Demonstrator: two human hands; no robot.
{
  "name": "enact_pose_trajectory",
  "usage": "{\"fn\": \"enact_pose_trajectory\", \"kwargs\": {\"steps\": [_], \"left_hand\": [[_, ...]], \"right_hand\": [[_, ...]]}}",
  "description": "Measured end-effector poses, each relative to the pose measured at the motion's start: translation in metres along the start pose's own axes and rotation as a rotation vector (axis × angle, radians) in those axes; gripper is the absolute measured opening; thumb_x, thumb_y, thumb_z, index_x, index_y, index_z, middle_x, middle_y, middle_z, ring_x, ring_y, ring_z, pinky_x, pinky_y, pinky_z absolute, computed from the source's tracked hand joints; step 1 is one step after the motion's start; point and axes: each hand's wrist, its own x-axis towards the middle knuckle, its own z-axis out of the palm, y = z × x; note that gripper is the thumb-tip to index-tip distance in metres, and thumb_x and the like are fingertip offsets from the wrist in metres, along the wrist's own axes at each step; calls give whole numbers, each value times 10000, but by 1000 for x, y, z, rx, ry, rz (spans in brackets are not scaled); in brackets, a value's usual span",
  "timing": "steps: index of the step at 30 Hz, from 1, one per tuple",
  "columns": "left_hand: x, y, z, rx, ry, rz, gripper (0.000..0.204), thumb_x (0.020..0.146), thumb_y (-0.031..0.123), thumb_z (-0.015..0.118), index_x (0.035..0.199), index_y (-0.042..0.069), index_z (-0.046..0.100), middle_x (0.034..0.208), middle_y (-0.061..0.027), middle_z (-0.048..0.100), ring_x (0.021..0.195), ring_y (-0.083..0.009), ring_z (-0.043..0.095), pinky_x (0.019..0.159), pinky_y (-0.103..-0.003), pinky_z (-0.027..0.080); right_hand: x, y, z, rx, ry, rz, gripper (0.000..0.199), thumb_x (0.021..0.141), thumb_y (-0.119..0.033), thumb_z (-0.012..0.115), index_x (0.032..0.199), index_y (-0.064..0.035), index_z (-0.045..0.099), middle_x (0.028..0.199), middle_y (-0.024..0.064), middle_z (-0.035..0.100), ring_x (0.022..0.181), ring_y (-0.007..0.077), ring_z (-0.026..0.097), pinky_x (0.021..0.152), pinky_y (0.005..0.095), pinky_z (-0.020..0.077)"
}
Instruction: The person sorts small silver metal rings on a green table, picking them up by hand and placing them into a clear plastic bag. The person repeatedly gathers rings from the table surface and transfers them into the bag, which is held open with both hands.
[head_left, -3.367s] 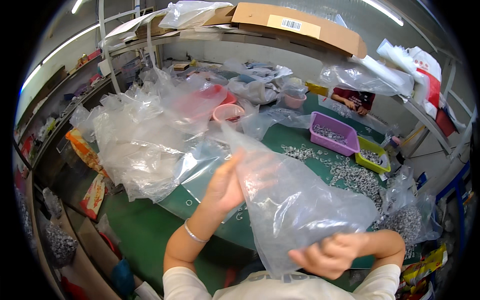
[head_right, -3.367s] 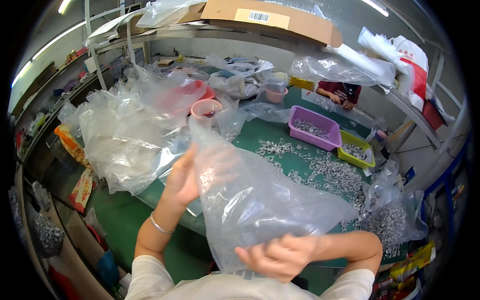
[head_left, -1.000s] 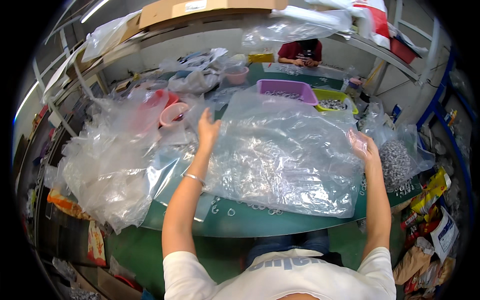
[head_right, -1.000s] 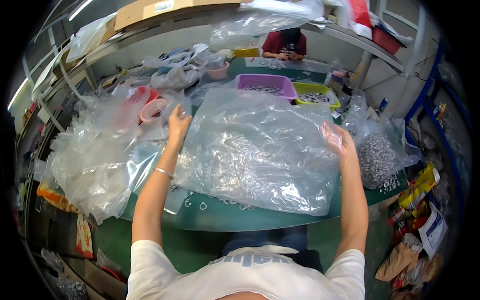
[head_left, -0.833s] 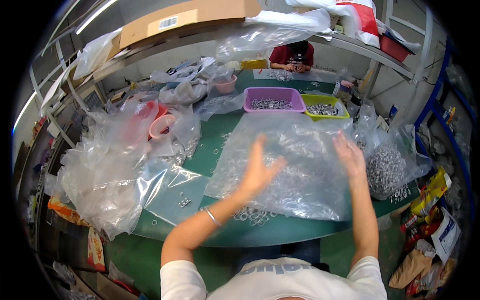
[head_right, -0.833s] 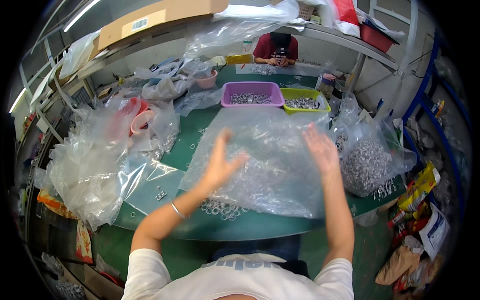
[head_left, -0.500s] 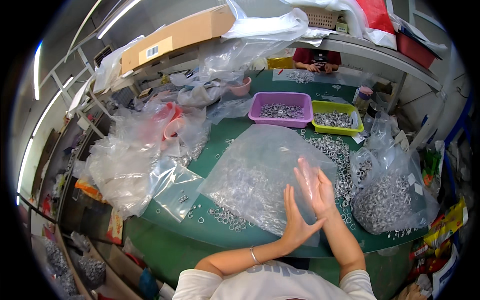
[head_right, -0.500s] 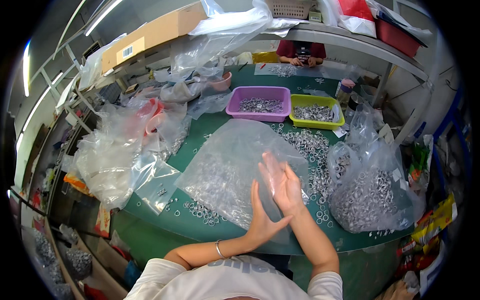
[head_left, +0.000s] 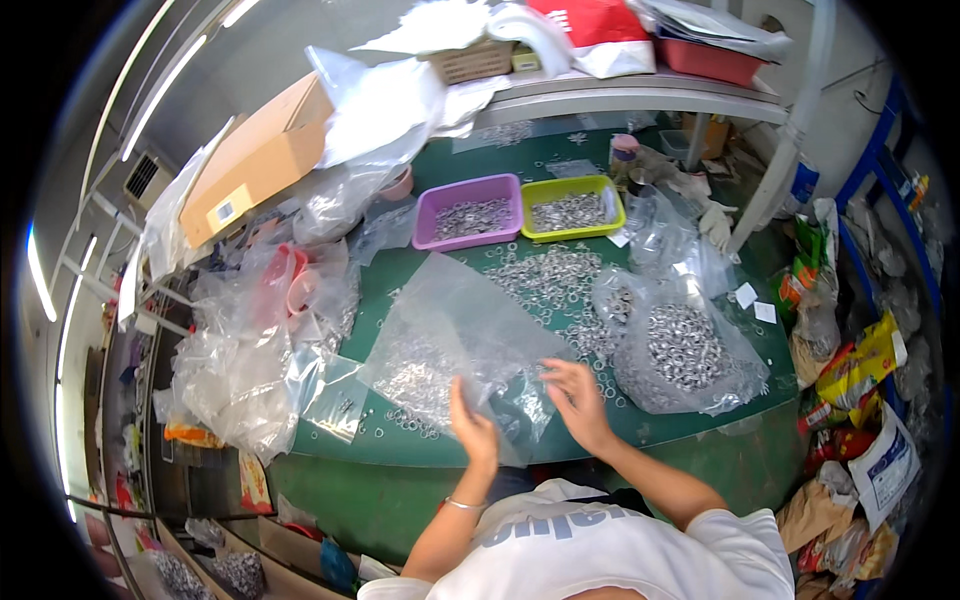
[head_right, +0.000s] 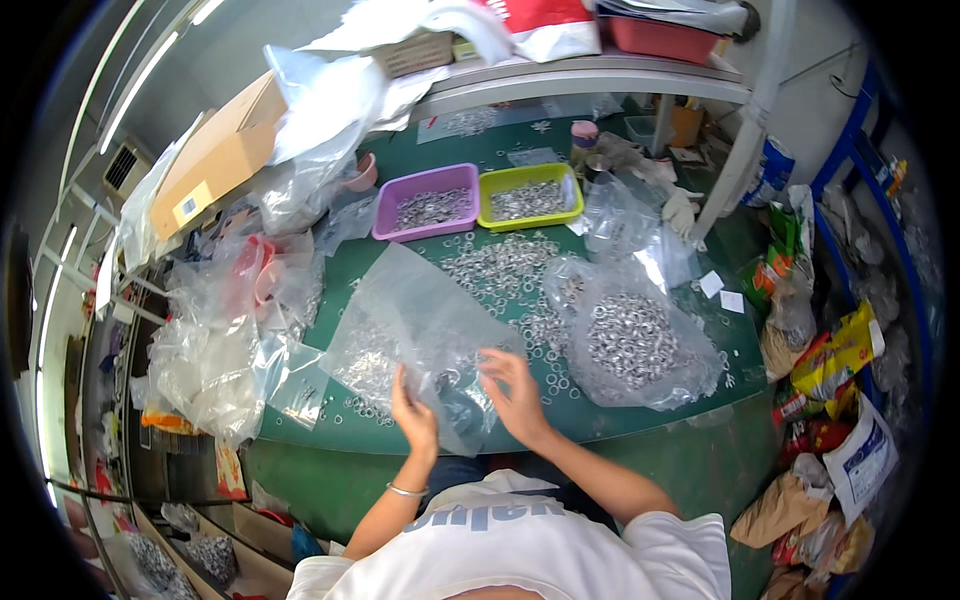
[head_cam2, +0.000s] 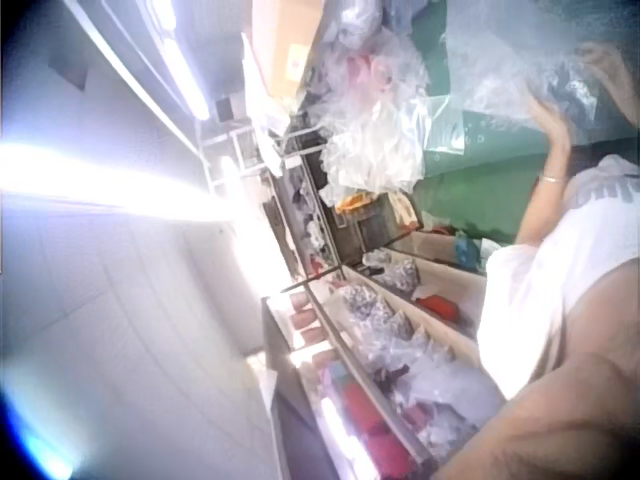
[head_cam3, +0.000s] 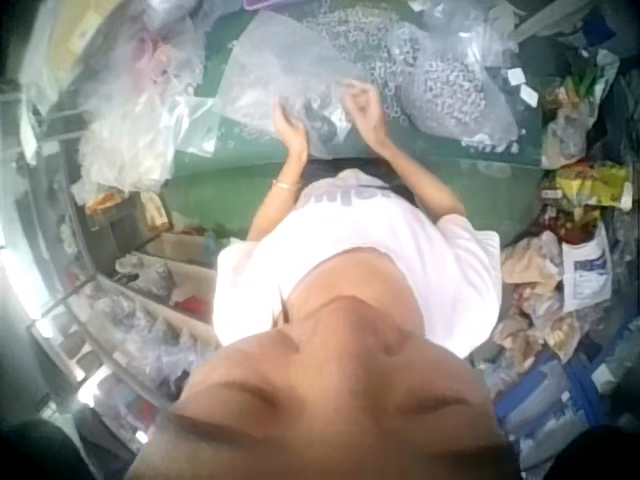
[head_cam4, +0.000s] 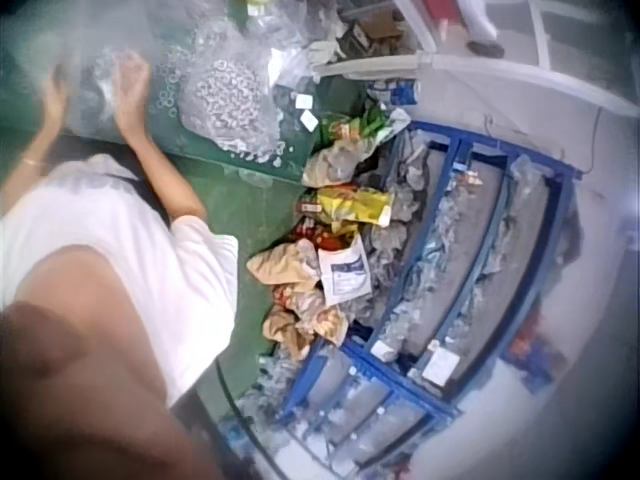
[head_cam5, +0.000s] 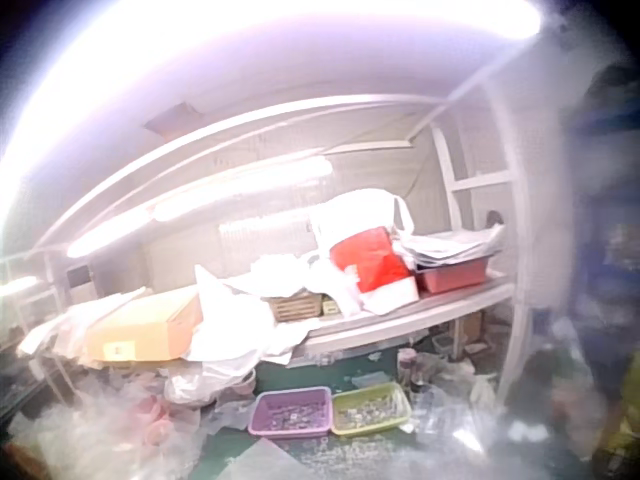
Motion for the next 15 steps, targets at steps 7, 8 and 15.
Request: {"fn": "enact_pose_trajectory", "kwargs": {"steps": [7,8,15], "left_hand": [[27,24,-3,42,-11,-74,503,768,-175,377,1234,-21,487,1241,-229,494,1142,-314,518,946,-345,413],[32,29,1,92,2,32,454,779,-153,396,1192,-11,519,1186,-218,513,1082,-306,537,903,-342,427],[49,68,26,118,-2,117,211,810,-27,523,1002,-4,608,816,-126,533,679,-213,514,650,-336,442]], "right_hand": [[-119,18,-164,-938,779,-286,1094,561,-160,838,1385,15,139,1388,231,247,1298,358,244,1080,453,174],[-106,3,-176,-908,835,-241,1202,546,-178,847,1425,3,46,1418,233,217,1323,355,210,1097,445,146],[-17,-8,-213,-767,420,-44,1104,497,-205,854,1415,-63,257,1137,134,481,1005,312,459,951,382,339]]}}
